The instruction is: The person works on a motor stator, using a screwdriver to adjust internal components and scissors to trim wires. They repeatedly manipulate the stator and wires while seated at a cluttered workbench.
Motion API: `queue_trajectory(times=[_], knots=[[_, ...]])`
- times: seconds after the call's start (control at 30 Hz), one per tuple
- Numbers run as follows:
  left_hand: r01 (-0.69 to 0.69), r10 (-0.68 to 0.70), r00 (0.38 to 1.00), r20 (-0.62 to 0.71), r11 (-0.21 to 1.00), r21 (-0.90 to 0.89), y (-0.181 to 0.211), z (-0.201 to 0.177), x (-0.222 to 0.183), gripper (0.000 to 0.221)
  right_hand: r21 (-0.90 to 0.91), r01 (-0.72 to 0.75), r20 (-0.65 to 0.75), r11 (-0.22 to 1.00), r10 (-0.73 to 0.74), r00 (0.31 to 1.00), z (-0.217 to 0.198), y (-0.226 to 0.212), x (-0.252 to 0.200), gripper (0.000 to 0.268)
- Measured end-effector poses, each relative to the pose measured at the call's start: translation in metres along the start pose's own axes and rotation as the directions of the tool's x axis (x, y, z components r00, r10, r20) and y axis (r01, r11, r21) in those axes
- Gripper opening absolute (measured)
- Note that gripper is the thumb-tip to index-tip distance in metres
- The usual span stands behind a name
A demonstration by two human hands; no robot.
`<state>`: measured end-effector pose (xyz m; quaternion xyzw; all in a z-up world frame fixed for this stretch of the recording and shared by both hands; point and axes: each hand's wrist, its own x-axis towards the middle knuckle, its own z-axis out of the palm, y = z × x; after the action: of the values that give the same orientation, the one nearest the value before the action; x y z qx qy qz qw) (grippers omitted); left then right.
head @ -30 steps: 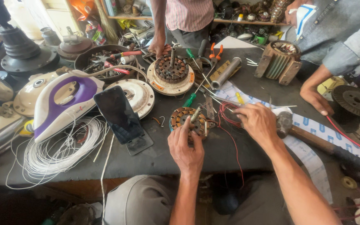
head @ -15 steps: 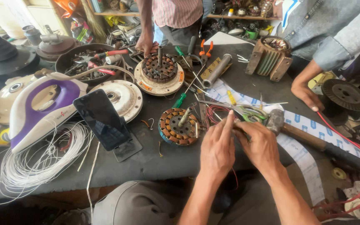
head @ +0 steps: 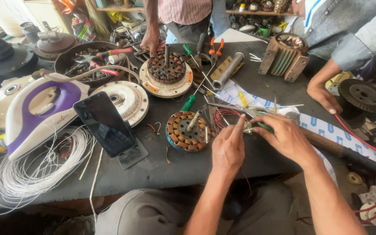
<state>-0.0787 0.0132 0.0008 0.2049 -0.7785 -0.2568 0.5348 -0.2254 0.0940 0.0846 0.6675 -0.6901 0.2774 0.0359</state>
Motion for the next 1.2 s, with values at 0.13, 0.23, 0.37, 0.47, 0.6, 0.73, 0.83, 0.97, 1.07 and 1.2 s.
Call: queue_trajectory(times=[0.13, 0.23, 0.37, 0.47, 0.6, 0.73, 0.83, 0.97, 1.07, 1.2], knots=[[-0.043, 0.044, 0.999, 0.014, 0.999, -0.029, 0.002, -0.001, 0.004, 0.062, 0.03, -0.098, 0.007, 0.995, 0.098, 0.995, 0.004, -0.002, 0.007, 0.025], [-0.018, 0.019, 1.0, 0.01, 1.0, -0.024, 0.002, -0.002, 0.002, 0.063, 0.122, -0.165, 0.056, 0.979, 0.159, 0.986, 0.007, -0.008, 0.009, 0.026], [0.048, -0.048, 0.999, -0.012, 0.999, 0.016, -0.001, -0.001, 0.001, 0.045, 0.084, -0.271, 0.038, 0.959, 0.268, 0.963, 0.003, -0.002, 0.009, 0.023], [0.029, -0.033, 0.996, -0.086, 0.998, -0.049, -0.002, -0.001, -0.001, 0.036, -0.24, -0.097, -0.035, 0.966, 0.091, 0.995, -0.002, 0.019, 0.004, 0.026], [0.028, -0.037, 0.993, -0.108, 0.996, -0.083, -0.001, -0.004, 0.001, 0.039, -0.403, -0.122, 0.128, 0.907, 0.188, 0.974, -0.001, 0.049, 0.007, 0.039], [0.076, -0.091, 0.99, -0.106, 0.987, -0.14, 0.005, -0.008, 0.0, 0.047, -0.435, -0.105, 0.282, 0.894, 0.246, 0.927, -0.002, 0.064, 0.029, 0.053], [0.068, -0.088, 0.989, -0.121, 0.984, -0.164, 0.009, -0.013, 0.0, 0.052, -0.504, -0.153, 0.327, 0.85, 0.352, 0.877, -0.001, 0.056, 0.048, 0.061], [0.072, -0.09, 0.988, -0.125, 0.988, -0.14, 0.01, -0.015, 0.0, 0.058, -0.603, -0.115, 0.332, 0.789, 0.379, 0.864, -0.008, 0.041, 0.058, 0.065], [0.137, -0.142, 0.987, -0.076, 0.988, -0.076, 0.007, -0.011, -0.001, 0.06, -0.638, -0.109, 0.352, 0.763, 0.414, 0.839, -0.023, 0.04, 0.05, 0.062], [0.092, -0.089, 0.996, -0.029, 0.992, 0.089, 0.004, -0.005, -0.006, 0.062, -0.343, -0.157, 0.398, 0.926, 0.295, 0.869, -0.044, 0.047, 0.022, 0.063]])
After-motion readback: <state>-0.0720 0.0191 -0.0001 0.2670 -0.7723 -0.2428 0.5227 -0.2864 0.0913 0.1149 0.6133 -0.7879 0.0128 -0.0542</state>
